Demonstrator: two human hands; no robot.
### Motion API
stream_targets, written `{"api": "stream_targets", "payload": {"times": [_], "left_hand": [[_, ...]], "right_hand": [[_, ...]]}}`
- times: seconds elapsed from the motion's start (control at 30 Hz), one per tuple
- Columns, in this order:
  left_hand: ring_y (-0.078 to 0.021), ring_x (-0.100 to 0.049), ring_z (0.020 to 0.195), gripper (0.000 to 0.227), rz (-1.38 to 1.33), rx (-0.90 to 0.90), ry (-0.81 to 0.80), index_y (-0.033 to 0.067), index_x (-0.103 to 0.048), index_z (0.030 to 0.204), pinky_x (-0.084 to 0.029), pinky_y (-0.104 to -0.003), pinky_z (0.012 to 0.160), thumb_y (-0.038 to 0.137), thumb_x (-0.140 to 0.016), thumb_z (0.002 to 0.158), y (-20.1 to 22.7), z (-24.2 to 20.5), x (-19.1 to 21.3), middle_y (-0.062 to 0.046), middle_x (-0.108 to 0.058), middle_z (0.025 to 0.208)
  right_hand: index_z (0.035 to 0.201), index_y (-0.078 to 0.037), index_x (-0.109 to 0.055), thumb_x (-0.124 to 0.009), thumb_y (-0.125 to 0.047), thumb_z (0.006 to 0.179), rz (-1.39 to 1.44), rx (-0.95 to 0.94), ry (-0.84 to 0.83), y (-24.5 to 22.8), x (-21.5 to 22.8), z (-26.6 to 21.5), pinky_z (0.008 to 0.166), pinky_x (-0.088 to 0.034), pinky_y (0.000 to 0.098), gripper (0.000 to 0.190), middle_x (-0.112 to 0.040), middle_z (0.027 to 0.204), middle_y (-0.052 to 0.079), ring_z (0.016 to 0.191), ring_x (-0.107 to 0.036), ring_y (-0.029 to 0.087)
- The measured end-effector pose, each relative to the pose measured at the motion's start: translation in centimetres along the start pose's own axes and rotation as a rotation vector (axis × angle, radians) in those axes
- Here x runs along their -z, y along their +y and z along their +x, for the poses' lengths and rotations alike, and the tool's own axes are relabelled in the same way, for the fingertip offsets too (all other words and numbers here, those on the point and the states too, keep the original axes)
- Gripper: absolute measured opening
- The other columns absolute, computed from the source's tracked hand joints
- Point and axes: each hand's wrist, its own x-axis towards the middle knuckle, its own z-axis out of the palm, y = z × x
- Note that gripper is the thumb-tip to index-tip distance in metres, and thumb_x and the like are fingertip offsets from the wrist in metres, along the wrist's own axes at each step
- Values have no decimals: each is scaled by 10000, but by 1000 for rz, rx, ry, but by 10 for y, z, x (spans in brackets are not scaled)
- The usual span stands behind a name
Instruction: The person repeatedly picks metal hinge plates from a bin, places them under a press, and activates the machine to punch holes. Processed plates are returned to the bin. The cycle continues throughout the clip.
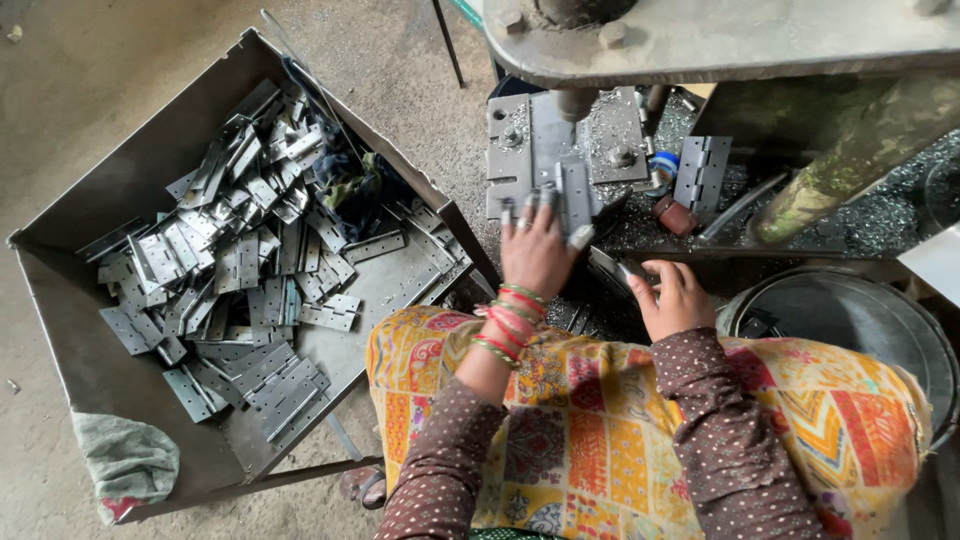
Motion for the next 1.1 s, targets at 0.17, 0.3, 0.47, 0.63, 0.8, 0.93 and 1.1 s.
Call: {"api": "stream_targets", "payload": {"times": [0.17,0.3,0.47,0.63,0.8,0.93,1.1], "left_hand": [[-312,-515,1380,350,-71,75,56,82,-746,1031,-317,-590,1174,393,-587,1003,9,20,-11,-123,-557,1481],[-309,-520,1345,350,-60,75,19,66,-739,1095,-343,-571,1132,333,-626,898,2,33,-15,-96,-582,1433],[-285,-523,1356,364,-46,73,83,67,-730,1123,-344,-574,1172,315,-636,874,-2,32,-16,-81,-583,1413],[-300,-524,1354,363,-64,89,15,60,-718,1159,-365,-573,1122,284,-628,888,0,30,-16,-84,-596,1381],[-290,-535,1326,373,17,81,83,54,-717,1145,-366,-582,1129,270,-623,856,1,31,-23,-83,-603,1378],[-295,-539,1337,350,1,106,49,51,-717,1143,-380,-571,1122,265,-611,886,4,36,-30,-89,-609,1371],[-323,-530,1322,354,-95,80,120,35,-715,1123,-365,-577,1085,300,-594,922,-2,26,-26,-125,-584,1418]], "right_hand": [[1139,-132,-685,-687,-460,969,-221,90,-29,-8,7,-5,722,-566,412,369,-714,1089,72,890,-714,313],[1351,-129,-521,-676,-512,938,-546,-191,-571,0,-5,-5,797,-603,430,585,-667,1167,139,977,-722,321],[1520,-140,-394,-500,-366,1099,-387,-687,-805,26,-37,-12,1003,-533,542,489,-646,1338,242,1162,-681,423],[1549,-136,-278,-763,-299,920,-587,-501,-996,30,-36,-4,1050,-509,536,810,-509,1462,226,1281,-585,417],[1511,-102,-373,-762,-483,901,-711,-398,-862,5,-21,8,1046,-541,523,818,-576,1431,226,1266,-639,410],[1545,-146,-280,-802,-478,869,-678,-419,-890,13,-33,-2,1063,-511,503,916,-467,1489,249,1305,-576,425],[1624,-224,-73,-845,-453,838,-628,-547,-972,41,-65,-25,1106,-446,489,1125,-289,1585,241,1373,-472,416]]}}
